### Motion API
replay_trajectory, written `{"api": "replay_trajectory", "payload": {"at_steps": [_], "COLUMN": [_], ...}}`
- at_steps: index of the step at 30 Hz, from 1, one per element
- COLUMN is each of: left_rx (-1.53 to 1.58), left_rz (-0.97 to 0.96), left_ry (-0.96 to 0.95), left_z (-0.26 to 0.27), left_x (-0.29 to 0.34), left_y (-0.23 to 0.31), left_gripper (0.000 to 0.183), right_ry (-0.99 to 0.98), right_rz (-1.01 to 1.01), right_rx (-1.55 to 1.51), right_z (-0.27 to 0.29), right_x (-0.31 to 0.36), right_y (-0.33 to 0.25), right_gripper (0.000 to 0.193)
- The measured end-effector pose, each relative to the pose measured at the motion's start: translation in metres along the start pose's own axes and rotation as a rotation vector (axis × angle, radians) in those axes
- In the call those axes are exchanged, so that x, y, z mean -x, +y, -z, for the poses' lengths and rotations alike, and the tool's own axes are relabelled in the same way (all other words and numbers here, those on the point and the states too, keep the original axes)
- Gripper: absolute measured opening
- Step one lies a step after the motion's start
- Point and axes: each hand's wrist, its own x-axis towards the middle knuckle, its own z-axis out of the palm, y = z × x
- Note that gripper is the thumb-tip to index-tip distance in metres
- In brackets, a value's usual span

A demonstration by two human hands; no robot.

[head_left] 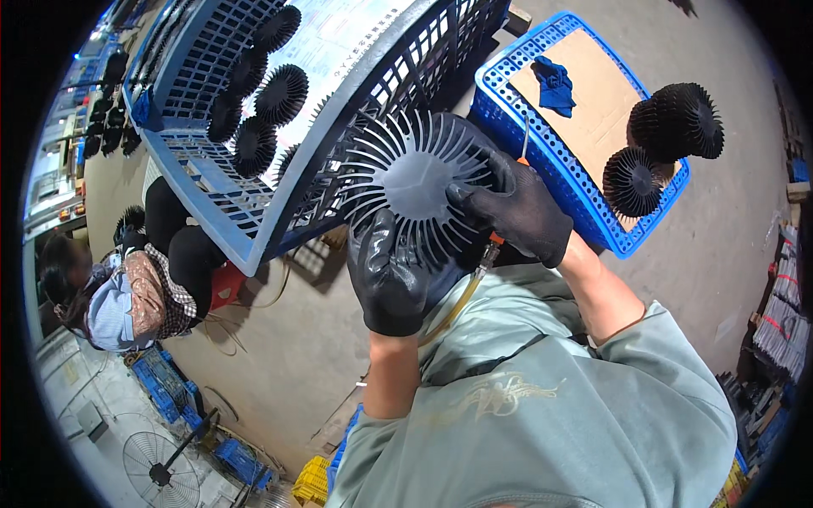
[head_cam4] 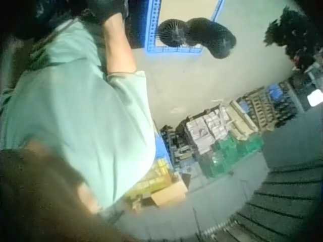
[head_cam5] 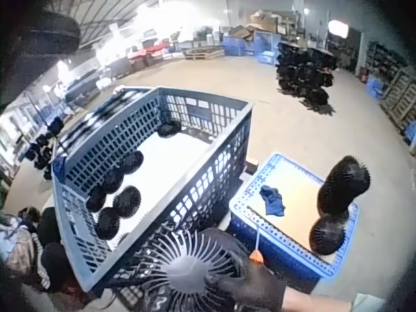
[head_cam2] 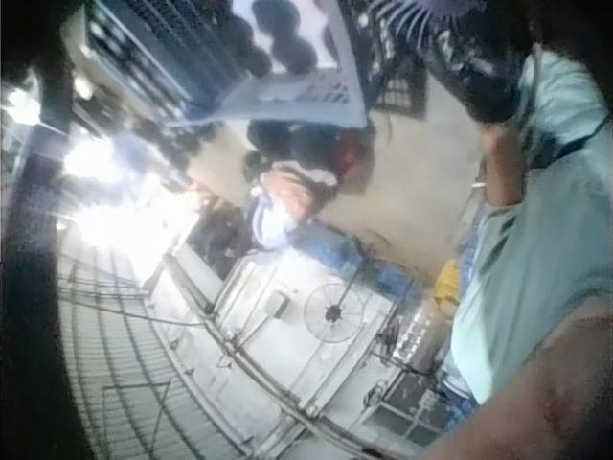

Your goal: Cleaning and drying round metal heat sink components using an air blow gun and a blue cloth.

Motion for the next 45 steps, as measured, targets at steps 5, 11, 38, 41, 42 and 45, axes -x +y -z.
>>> {"api": "replay_trajectory", "payload": {"at_steps": [5,11,38,41,42,45], "left_rx": [-0.104,-0.113,0.928,1.495,1.538,1.603], "left_rz": [-0.023,0.013,0.559,0.583,0.543,0.458], "left_ry": [0.000,0.003,0.577,0.675,0.653,0.678], "left_z": [0.006,0.016,0.062,0.085,0.093,0.118], "left_x": [0.002,0.001,-0.046,-0.052,-0.052,-0.051], "left_y": [0.003,0.001,0.020,0.011,0.002,-0.032], "left_gripper": [0.044,0.037,0.019,0.017,0.017,0.019], "right_ry": [-0.065,-0.125,-0.189,-0.170,-0.207,-0.250], "right_rz": [0.029,0.014,-0.054,-0.057,-0.044,0.110], "right_rx": [0.028,-0.058,-0.199,-0.049,-0.041,0.109], "right_z": [0.009,0.016,0.017,0.018,0.014,-0.001], "right_x": [0.006,0.008,-0.008,-0.018,-0.024,-0.044], "right_y": [0.006,-0.003,-0.026,-0.037,-0.039,-0.053], "right_gripper": [0.056,0.055,0.051,0.054,0.054,0.048]}}
